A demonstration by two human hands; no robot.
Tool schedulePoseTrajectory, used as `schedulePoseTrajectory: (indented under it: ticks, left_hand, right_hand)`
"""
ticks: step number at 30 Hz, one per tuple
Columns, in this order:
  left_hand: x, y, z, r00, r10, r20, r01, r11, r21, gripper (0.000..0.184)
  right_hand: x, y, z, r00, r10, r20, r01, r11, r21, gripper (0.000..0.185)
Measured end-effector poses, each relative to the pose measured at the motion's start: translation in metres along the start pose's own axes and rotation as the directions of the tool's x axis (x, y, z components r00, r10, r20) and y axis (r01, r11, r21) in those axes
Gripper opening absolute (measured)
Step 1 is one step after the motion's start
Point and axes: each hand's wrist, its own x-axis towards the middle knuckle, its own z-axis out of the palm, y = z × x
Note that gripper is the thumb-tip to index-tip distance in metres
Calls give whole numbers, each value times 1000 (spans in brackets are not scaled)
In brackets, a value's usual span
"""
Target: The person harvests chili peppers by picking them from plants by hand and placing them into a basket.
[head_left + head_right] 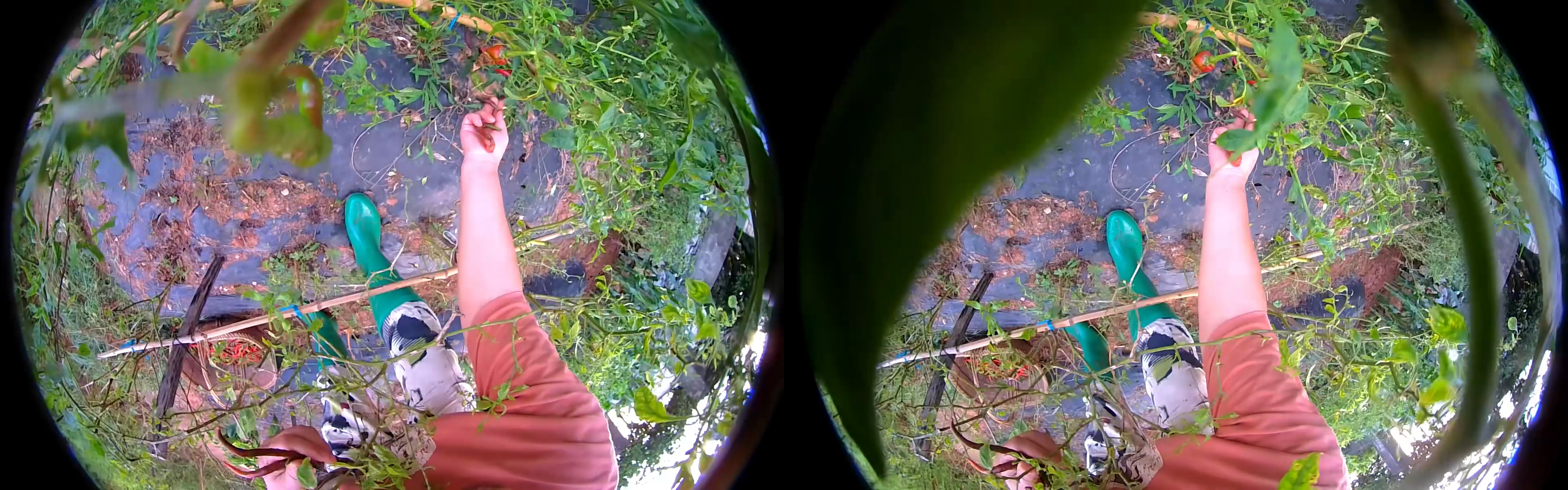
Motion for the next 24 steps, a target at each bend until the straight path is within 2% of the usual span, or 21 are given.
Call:
schedulePoseTrajectory:
  ticks: [3,8,10,13,14,16,17,18,19,20,21,22,24]
  left_hand:
    - [-3,-2,-2,1000,3,19,-4,999,54,26]
    - [2,-3,2,1000,-16,-4,16,999,-39,26]
    - [3,-4,-3,999,-22,36,25,997,-75,26]
    - [7,-4,-11,991,-25,135,43,989,-138,26]
    - [5,-4,-9,994,-33,108,47,989,-137,26]
    - [2,-4,-5,998,-56,30,60,989,-133,27]
    - [0,-14,-18,990,-35,139,58,984,-169,28]
    - [0,-13,-14,990,-36,137,60,983,-172,28]
    - [1,-10,-7,998,-30,51,37,989,-143,28]
    - [1,-9,-3,999,-20,-35,16,994,-110,29]
    - [8,-10,-7,999,6,35,-2,991,-131,30]
    - [9,-7,0,999,6,34,-2,991,-133,30]
    - [10,5,20,974,-100,-203,98,995,-22,42]
  right_hand:
    - [-1,-1,-9,999,-30,-44,27,998,-62,14]
    - [-4,-3,-11,988,-48,-148,16,978,-209,16]
    - [-1,-5,-14,985,-13,-174,-51,934,-355,17]
    - [2,-9,-17,979,-10,-203,-77,906,-416,17]
    - [4,-9,-17,979,-9,-205,-79,905,-418,17]
    - [7,-9,-15,950,-46,-310,-81,919,-385,16]
    - [6,-9,-16,956,-42,-291,-66,933,-354,16]
    - [6,-9,-20,962,-40,-272,-52,946,-321,16]
    - [21,-21,-48,984,52,-169,-110,929,-354,18]
    - [34,-28,-68,984,53,-170,-112,927,-357,18]
    - [35,-25,-68,996,-47,-73,10,898,-440,20]
    - [35,-24,-67,990,-139,34,137,851,-506,28]
    - [9,-20,-44,985,43,169,78,757,-649,35]
